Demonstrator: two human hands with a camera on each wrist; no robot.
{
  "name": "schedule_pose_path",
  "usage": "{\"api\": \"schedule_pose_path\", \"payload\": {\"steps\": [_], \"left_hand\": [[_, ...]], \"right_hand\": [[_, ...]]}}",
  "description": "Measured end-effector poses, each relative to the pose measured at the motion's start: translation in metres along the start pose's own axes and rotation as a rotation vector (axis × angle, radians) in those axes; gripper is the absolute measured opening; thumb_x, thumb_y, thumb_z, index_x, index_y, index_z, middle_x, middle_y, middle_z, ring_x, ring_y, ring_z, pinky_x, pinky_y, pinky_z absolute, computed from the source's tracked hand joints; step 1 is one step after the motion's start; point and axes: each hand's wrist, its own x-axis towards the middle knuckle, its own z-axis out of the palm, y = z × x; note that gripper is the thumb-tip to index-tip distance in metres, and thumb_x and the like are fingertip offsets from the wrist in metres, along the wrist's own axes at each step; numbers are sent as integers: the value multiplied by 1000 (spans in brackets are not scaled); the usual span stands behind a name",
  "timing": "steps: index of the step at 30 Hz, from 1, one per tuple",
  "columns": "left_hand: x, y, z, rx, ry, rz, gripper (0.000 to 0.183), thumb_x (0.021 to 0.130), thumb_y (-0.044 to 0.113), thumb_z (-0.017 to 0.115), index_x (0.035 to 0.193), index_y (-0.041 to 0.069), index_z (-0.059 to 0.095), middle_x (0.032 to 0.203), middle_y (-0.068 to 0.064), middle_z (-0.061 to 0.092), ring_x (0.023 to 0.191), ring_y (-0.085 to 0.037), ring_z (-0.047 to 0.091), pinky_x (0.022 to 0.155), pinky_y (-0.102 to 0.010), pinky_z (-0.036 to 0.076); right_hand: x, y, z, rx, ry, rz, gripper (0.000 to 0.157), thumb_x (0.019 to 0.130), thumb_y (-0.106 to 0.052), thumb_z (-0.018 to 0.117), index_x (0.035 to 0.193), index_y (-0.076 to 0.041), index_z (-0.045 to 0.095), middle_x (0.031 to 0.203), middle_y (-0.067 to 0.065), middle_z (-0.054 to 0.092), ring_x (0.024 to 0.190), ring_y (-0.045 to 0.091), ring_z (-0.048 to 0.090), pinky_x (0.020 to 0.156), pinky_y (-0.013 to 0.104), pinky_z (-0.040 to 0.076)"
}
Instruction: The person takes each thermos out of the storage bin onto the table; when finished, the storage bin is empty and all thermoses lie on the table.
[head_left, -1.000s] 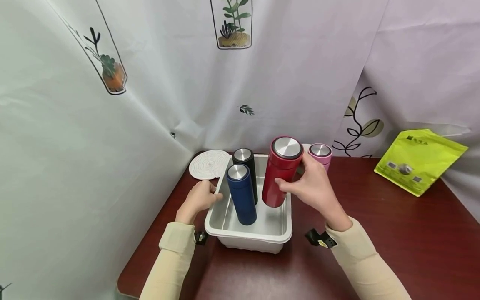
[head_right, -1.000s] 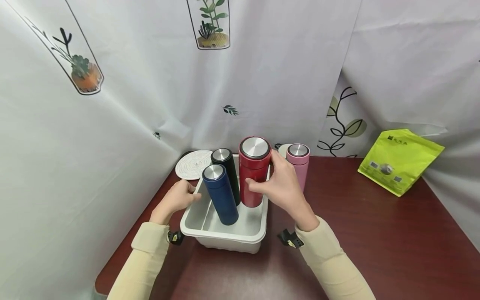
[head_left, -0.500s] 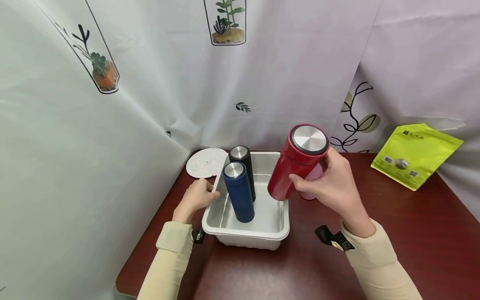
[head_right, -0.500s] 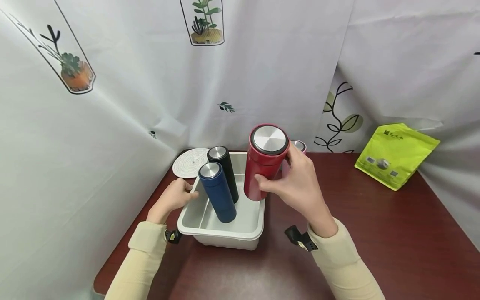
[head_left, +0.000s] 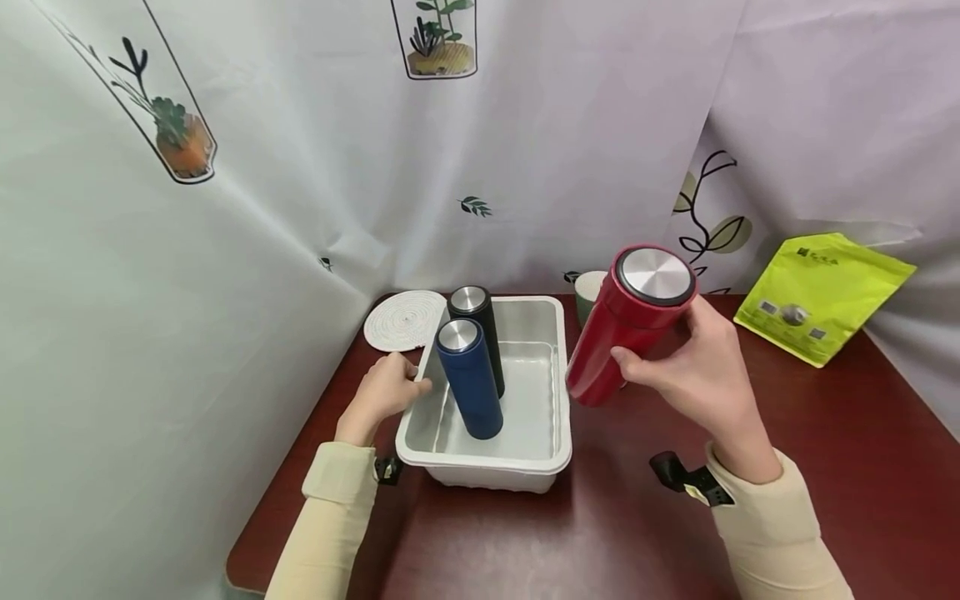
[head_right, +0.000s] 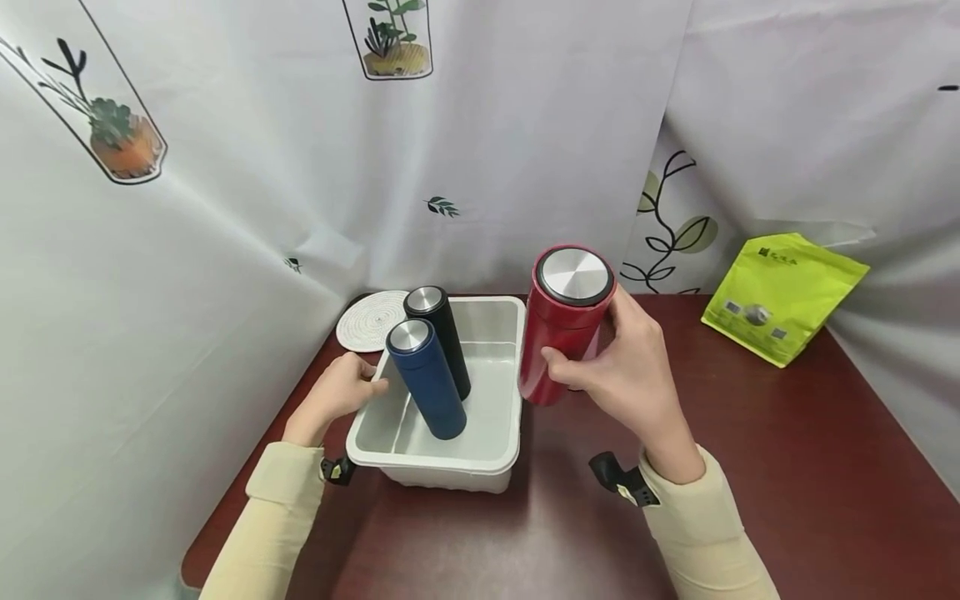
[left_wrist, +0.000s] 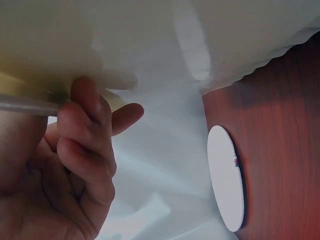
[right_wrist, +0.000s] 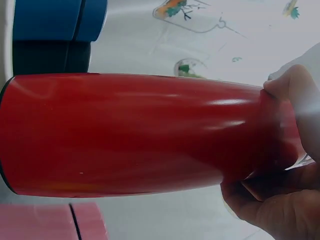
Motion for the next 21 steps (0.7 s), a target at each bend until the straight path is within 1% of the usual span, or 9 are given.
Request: {"api": "schedule_pose_path", "payload": {"steps": [2,3,5,8,10,12,14,18,21], "left_hand": [[1,0,0,-4,-2,4,40,81,22,68,51,16,42,47,8,33,47,-10,38,48,-25,32],[1,0,0,-2,-1,8,39,81,22,69,51,16,44,47,8,34,47,-9,39,48,-25,33],[1,-1,-1,2,-3,12,39,81,22,68,51,15,43,47,7,33,47,-10,38,47,-25,33],[0,-1,-1,9,-4,12,35,80,22,68,52,13,50,47,8,39,48,-10,42,48,-26,37],[1,-1,-1,11,-3,8,34,80,22,69,52,13,51,47,7,40,48,-10,43,49,-26,37],[1,0,0,9,0,12,34,80,22,69,52,13,51,47,8,40,48,-10,42,48,-26,36],[1,0,2,3,1,9,38,80,21,69,50,15,46,46,8,36,46,-9,38,47,-25,34],[0,1,3,-3,4,-2,42,81,20,69,49,15,41,46,8,31,45,-8,35,47,-24,31],[0,2,4,-11,5,-11,35,81,19,69,52,12,51,46,8,39,47,-9,40,48,-25,36]], "right_hand": [[-1,4,-3,-13,8,12,62,65,2,84,122,-5,61,106,-18,63,95,2,59,79,12,44],[-1,6,-4,-20,14,17,62,65,2,84,122,-5,61,106,-18,63,94,1,59,79,13,43],[-2,10,-5,-39,22,29,62,65,0,85,122,-6,62,106,-14,64,94,-1,57,79,12,42],[-5,18,-5,-71,26,52,62,65,-3,86,122,-7,62,107,-1,67,94,-4,55,78,12,40],[-6,23,-5,-87,26,60,61,65,-4,85,121,-7,61,107,6,68,93,-5,54,77,12,40],[-8,29,-6,-109,28,70,60,66,-5,85,121,-6,61,108,9,68,93,-6,52,77,13,40],[-9,35,-6,-132,23,85,59,68,-6,84,122,-5,60,108,10,68,92,-6,51,76,13,40],[-14,48,-6,-188,-1,134,57,71,-11,83,122,-5,59,107,11,67,88,0,50,72,16,41],[-18,59,-6,-222,-10,170,55,72,-14,82,122,-5,58,106,12,67,85,9,51,69,18,41]]}}
